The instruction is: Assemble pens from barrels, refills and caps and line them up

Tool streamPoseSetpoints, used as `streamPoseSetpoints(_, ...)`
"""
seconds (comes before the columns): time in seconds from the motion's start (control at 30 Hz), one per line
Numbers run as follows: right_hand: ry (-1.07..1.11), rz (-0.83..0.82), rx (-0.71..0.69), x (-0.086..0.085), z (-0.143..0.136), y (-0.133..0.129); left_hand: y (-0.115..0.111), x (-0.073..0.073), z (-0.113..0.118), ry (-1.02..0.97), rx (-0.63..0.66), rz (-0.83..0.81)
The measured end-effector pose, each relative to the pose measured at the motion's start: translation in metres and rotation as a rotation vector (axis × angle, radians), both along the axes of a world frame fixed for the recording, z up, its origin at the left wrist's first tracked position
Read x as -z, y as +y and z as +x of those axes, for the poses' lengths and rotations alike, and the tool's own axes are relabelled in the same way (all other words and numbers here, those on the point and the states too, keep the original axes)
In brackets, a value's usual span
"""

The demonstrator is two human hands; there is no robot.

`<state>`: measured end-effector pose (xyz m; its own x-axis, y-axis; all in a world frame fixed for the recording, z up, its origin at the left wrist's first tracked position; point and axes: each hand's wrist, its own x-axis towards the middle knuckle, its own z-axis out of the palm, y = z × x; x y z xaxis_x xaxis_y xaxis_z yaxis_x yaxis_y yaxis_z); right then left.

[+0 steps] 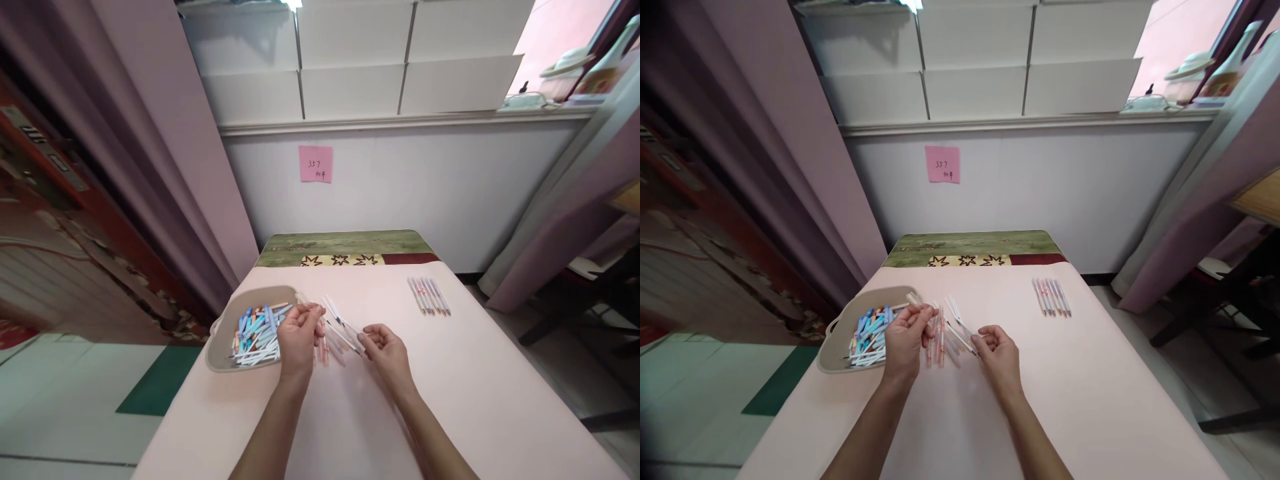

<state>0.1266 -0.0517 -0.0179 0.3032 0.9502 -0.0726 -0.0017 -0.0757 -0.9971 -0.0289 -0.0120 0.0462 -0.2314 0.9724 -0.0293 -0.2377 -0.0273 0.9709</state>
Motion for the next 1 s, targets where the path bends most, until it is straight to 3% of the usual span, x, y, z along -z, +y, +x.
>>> streamPoseSetpoints(0.17, -0.599, 0.05, 0.016, -0.008, -0.007, 0.027, -0.014, 0.017, -0.007, 0.408, 0.02, -0.013)
streamPoseSetpoints(0.33, -0.848, 0.079, 0.024, -0.014, -0.016, 0.037, -0.027, 0.039, -0.018, 0.998, 0.072, -0.034)
streamPoseSetpoints(0.57, -0.778, 0.046, 0.06, -0.016, 0.001, 0.011, -0.033, 0.048, -0.017, 1.476, 0.146, -0.121)
streamPoseSetpoints(0.67, -0.707, 0.049, 0.057, -0.006, 0.0, -0.003, -0.033, 0.053, -0.014, 1.56, 0.169, -0.141)
streamPoseSetpoints(0.83, -0.642, 0.133, -0.07, 0.013, -0.012, -0.012, -0.033, 0.055, -0.012, 1.649, 0.192, -0.119)
streamPoseSetpoints(0.9, -0.596, 0.162, -0.027, 0.011, -0.003, -0.009, -0.034, 0.053, -0.014, 1.672, 0.194, -0.089)
streamPoseSetpoints(1.0, -0.499, 0.172, 0.148, 0.002, 0.037, -0.009, -0.04, 0.053, -0.021, 1.656, 0.202, -0.02)
